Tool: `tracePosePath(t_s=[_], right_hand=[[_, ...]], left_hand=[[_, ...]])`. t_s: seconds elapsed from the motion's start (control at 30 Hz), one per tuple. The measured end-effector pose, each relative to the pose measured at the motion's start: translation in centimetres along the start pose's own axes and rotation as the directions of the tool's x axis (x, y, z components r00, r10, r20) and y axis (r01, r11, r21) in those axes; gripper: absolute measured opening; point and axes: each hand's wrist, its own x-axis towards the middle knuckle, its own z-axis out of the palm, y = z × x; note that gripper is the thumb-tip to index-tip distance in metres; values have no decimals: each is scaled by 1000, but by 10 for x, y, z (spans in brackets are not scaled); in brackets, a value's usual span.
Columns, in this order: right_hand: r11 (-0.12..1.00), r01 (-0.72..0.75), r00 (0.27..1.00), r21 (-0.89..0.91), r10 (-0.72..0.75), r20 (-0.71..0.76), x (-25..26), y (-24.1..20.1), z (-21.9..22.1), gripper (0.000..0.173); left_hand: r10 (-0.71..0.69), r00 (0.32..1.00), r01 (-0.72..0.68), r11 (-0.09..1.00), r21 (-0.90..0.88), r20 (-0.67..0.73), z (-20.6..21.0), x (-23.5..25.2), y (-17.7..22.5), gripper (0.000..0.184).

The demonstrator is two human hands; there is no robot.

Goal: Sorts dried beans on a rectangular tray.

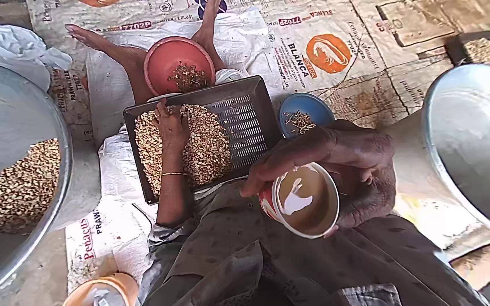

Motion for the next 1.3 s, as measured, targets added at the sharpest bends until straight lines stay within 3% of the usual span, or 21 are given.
tracePosePath(t_s=[0.13, 0.23, 0.47, 0.67, 0.93, 1.07, 1.3], right_hand=[[997, -5, 958, -83, -19, -287, -46, 14, -13, 57], [964, -124, 873, -235, -7, -488, -91, 19, -26, 57], [809, -491, 544, -324, -5, -839, -207, 41, -48, 47], [765, -621, 211, -172, -48, -976, -295, 91, -47, 46], [676, -736, -133, -13, -163, -978, -367, 161, -37, 51], [602, -797, -201, 54, -180, -963, -392, 179, -38, 53], [465, -885, -127, 25, -189, -974, -406, 215, -34, 48]], left_hand=[[-13, 999, 12, 1000, 19, 50, -4, 0, 2, 36], [20, 998, -20, 1000, -4, 65, -4, -9, -2, 36], [29, 998, -30, 999, 15, 49, -7, -14, -4, 40], [11, 997, -14, 999, 36, 73, -2, -3, -6, 40], [7, 997, -10, 999, 35, 82, -7, -3, -1, 41], [4, 997, -6, 1000, 28, 79, -9, -6, 6, 40], [-9, 997, 7, 999, 37, 73, -7, -5, 2, 43]])
